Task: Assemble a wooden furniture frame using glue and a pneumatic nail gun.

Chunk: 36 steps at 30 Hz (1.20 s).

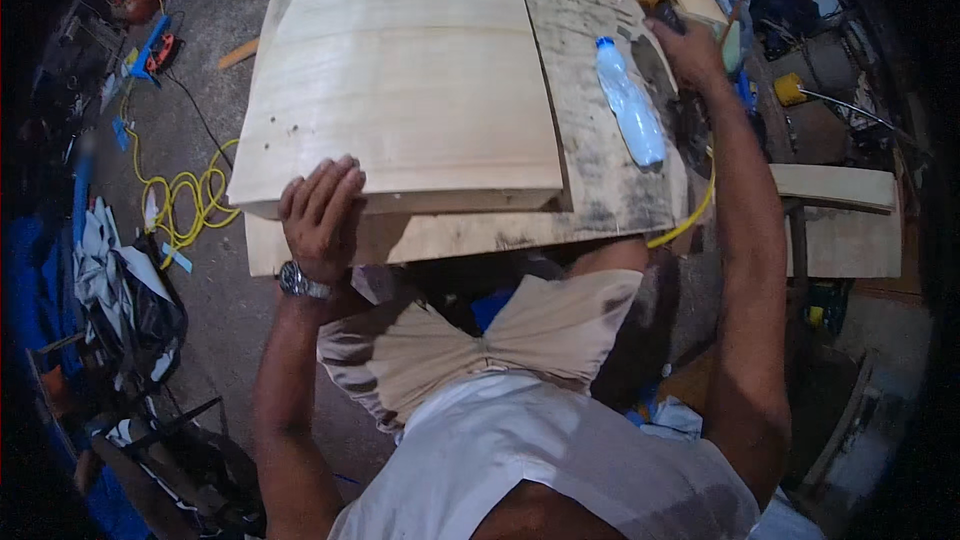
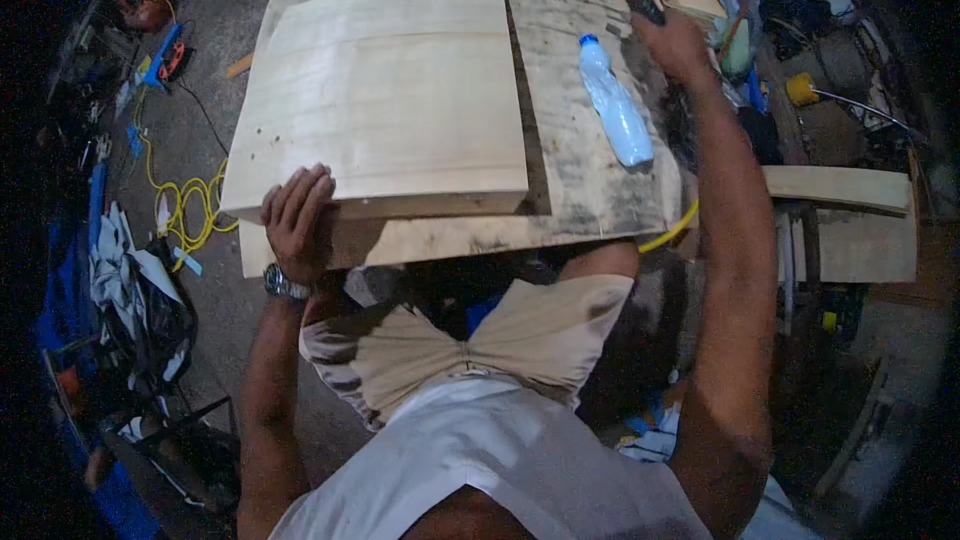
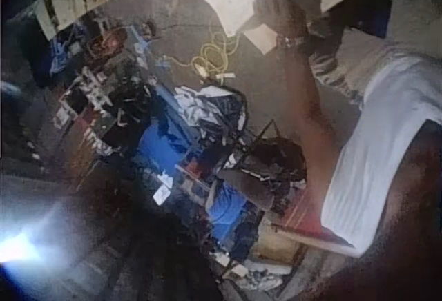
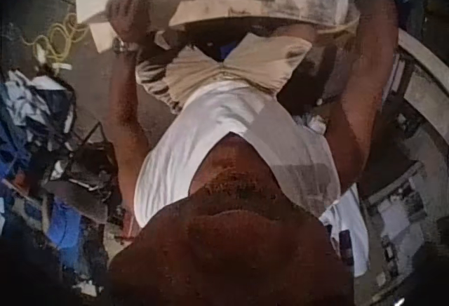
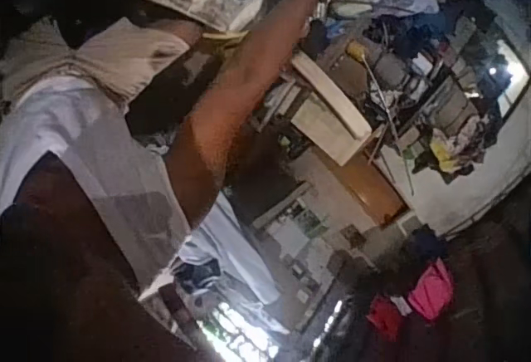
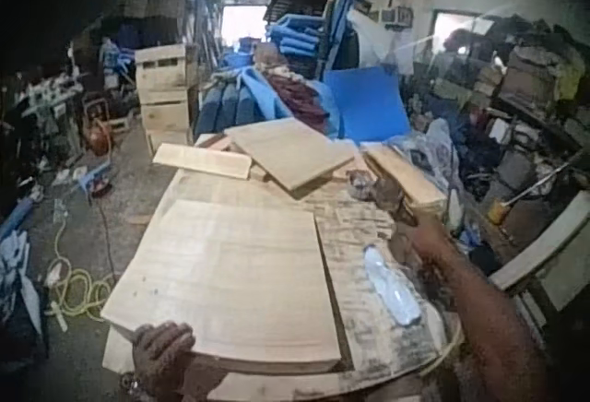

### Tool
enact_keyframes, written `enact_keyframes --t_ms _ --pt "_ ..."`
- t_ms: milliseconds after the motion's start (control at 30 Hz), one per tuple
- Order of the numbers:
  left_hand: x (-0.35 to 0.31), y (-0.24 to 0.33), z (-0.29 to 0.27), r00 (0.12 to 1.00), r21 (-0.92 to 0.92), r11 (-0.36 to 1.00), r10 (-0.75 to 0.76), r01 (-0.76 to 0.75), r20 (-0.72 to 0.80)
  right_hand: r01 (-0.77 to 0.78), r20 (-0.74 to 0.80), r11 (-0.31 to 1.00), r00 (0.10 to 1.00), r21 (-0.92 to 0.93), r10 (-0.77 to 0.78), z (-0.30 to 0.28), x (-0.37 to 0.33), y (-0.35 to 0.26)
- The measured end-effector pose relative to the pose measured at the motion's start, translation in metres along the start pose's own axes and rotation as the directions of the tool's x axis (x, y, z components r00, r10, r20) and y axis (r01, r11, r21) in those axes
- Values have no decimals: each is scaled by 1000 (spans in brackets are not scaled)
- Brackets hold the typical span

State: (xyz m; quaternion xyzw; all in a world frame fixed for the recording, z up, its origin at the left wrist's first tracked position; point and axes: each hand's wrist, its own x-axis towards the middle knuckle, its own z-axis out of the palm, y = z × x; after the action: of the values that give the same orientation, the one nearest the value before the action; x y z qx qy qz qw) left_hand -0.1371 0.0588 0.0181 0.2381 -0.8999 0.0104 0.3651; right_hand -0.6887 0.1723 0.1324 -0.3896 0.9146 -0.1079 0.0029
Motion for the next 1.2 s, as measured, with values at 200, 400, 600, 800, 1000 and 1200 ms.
enact_keyframes --t_ms 200,400,600,800,1000,1200 --pt "3 3 -5 1000 -28 1000 -5 5 -1 184 -353 983 918 -25 -181 -139 -86 -33" --pt "-4 -2 -5 1000 -14 1000 25 -25 6 -296 348 511 937 807 -8 -150 -238 -80" --pt "-6 -4 -6 1000 -63 998 15 -15 6 -496 522 397 852 772 50 -103 -292 -109" --pt "-8 -5 -5 1000 -60 998 9 -9 -5 -476 550 575 834 666 53 -92 -285 -127" --pt "-8 -6 -5 1000 -79 997 20 -21 -10 -485 564 619 822 618 81 -91 -273 -134" --pt "-8 -5 -3 1000 -69 997 14 -14 -5 -427 557 708 829 563 57 -87 -268 -138"
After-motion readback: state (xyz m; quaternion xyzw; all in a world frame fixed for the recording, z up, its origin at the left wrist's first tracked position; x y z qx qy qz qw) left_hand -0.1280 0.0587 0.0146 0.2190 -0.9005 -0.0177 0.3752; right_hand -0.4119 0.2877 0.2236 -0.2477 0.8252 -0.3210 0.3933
